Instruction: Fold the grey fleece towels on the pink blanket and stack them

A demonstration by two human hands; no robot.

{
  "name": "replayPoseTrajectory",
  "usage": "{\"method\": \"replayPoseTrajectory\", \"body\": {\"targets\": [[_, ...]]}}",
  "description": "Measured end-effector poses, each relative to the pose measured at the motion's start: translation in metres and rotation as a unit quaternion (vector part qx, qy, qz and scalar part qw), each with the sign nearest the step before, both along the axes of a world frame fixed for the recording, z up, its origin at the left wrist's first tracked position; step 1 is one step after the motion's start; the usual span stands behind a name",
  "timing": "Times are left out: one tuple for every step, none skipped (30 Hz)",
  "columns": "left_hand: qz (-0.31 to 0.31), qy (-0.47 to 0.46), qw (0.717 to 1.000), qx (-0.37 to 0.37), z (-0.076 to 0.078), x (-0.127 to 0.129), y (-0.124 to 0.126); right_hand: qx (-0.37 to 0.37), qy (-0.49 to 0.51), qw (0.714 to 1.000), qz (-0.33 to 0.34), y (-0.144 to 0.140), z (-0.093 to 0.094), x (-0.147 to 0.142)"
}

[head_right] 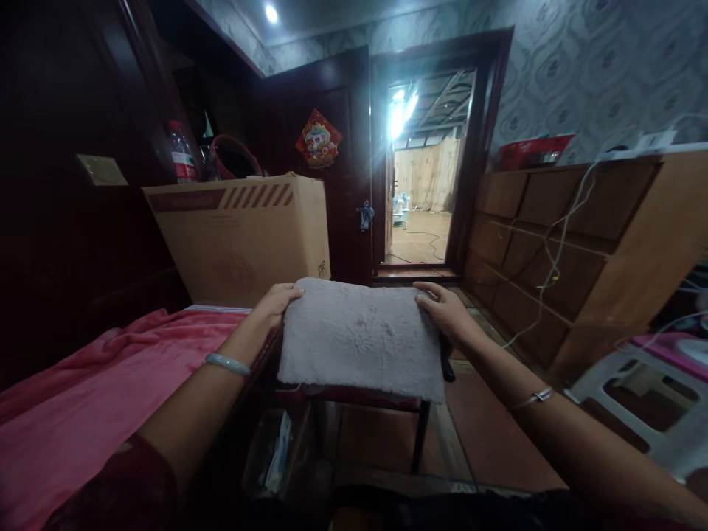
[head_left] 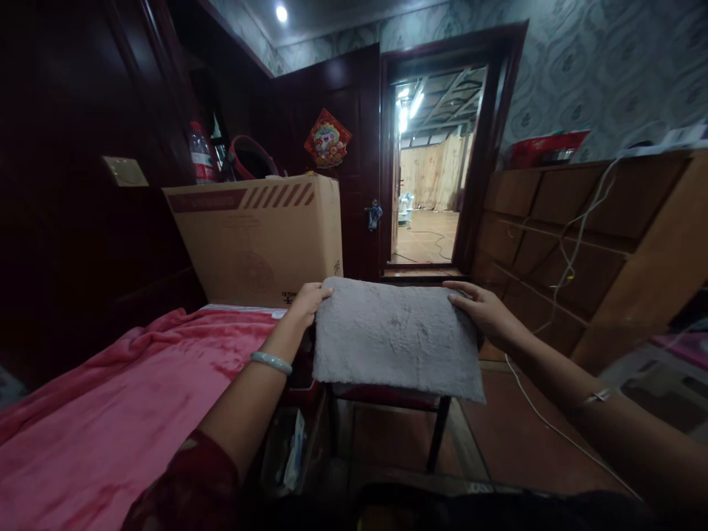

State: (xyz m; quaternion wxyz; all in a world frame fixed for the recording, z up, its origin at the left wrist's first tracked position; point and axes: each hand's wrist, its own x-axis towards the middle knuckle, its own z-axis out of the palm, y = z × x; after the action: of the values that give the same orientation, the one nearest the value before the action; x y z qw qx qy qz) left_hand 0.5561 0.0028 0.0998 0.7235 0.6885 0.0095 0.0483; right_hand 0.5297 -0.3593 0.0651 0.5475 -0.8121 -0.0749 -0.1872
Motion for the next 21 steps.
{"method": "replayPoseTrajectory", "body": {"targets": [[0.015, -0.011, 1.0, 0.023, 0.0, 0.0, 0.002, -0.033, -0.01, 0.999, -0.009, -0.003, 0.0, 0.003], [0.031, -0.024, 0.998, 0.047, -0.001, 0.0, 0.004, -0.07, -0.021, 0.997, -0.021, -0.006, -0.001, 0.005], [0.047, -0.037, 0.996, 0.07, -0.001, 0.0, 0.006, -0.107, -0.031, 0.993, -0.032, -0.01, -0.001, 0.007], [0.062, -0.049, 0.993, 0.091, 0.0, 0.0, 0.009, -0.145, -0.041, 0.988, -0.043, -0.014, -0.002, 0.008], [0.076, -0.059, 0.989, 0.112, 0.0, -0.001, 0.011, -0.181, -0.055, 0.98, -0.054, -0.017, -0.002, 0.009], [0.088, -0.066, 0.985, 0.131, 0.002, -0.002, 0.014, -0.214, -0.073, 0.972, -0.068, -0.019, -0.001, 0.008], [0.098, -0.07, 0.982, 0.143, 0.004, -0.003, 0.016, -0.244, -0.097, 0.961, -0.084, -0.02, 0.001, 0.006], [0.106, -0.079, 0.978, 0.161, 0.008, -0.005, 0.017, -0.272, -0.129, 0.948, -0.101, -0.018, 0.004, 0.003], [0.111, -0.097, 0.97, 0.191, 0.012, -0.007, 0.017, -0.297, -0.163, 0.934, -0.113, -0.014, 0.008, 0.0], [0.11, -0.126, 0.957, 0.239, 0.017, -0.009, 0.015, -0.322, -0.198, 0.918, -0.117, -0.009, 0.013, -0.004], [0.1, -0.164, 0.934, 0.301, 0.021, -0.011, 0.012, -0.346, -0.228, 0.903, -0.109, -0.001, 0.019, -0.006], [0.077, -0.205, 0.902, 0.372, 0.025, -0.013, 0.008, -0.372, -0.25, 0.889, -0.09, 0.007, 0.023, -0.008], [0.041, -0.242, 0.862, 0.443, 0.028, -0.015, 0.002, -0.399, -0.264, 0.876, -0.062, 0.016, 0.027, -0.009], [-0.003, -0.267, 0.821, 0.504, 0.029, -0.017, -0.004, -0.425, -0.269, 0.864, -0.031, 0.024, 0.029, -0.009], [-0.048, -0.276, 0.787, 0.55, 0.028, -0.019, -0.01, -0.45, -0.266, 0.853, 0.002, 0.031, 0.029, -0.008], [-0.088, -0.276, 0.758, 0.584, 0.026, -0.019, -0.016, -0.468, -0.257, 0.845, 0.037, 0.037, 0.027, -0.005], [-0.117, -0.271, 0.737, 0.608, 0.021, -0.02, -0.021, -0.478, -0.243, 0.841, 0.071, 0.04, 0.024, -0.003], [-0.136, -0.268, 0.723, 0.622, 0.016, -0.02, -0.025, -0.48, -0.228, 0.841, 0.103, 0.042, 0.02, 0.0], [-0.145, -0.269, 0.716, 0.628, 0.01, -0.02, -0.027, -0.475, -0.216, 0.843, 0.129, 0.042, 0.016, 0.002], [-0.147, -0.275, 0.714, 0.627, 0.004, -0.019, -0.028, -0.467, -0.207, 0.848, 0.143, 0.042, 0.012, 0.003], [-0.145, -0.286, 0.714, 0.622, 0.0, -0.019, -0.029, -0.459, -0.204, 0.852, 0.147, 0.041, 0.008, 0.003]]}}
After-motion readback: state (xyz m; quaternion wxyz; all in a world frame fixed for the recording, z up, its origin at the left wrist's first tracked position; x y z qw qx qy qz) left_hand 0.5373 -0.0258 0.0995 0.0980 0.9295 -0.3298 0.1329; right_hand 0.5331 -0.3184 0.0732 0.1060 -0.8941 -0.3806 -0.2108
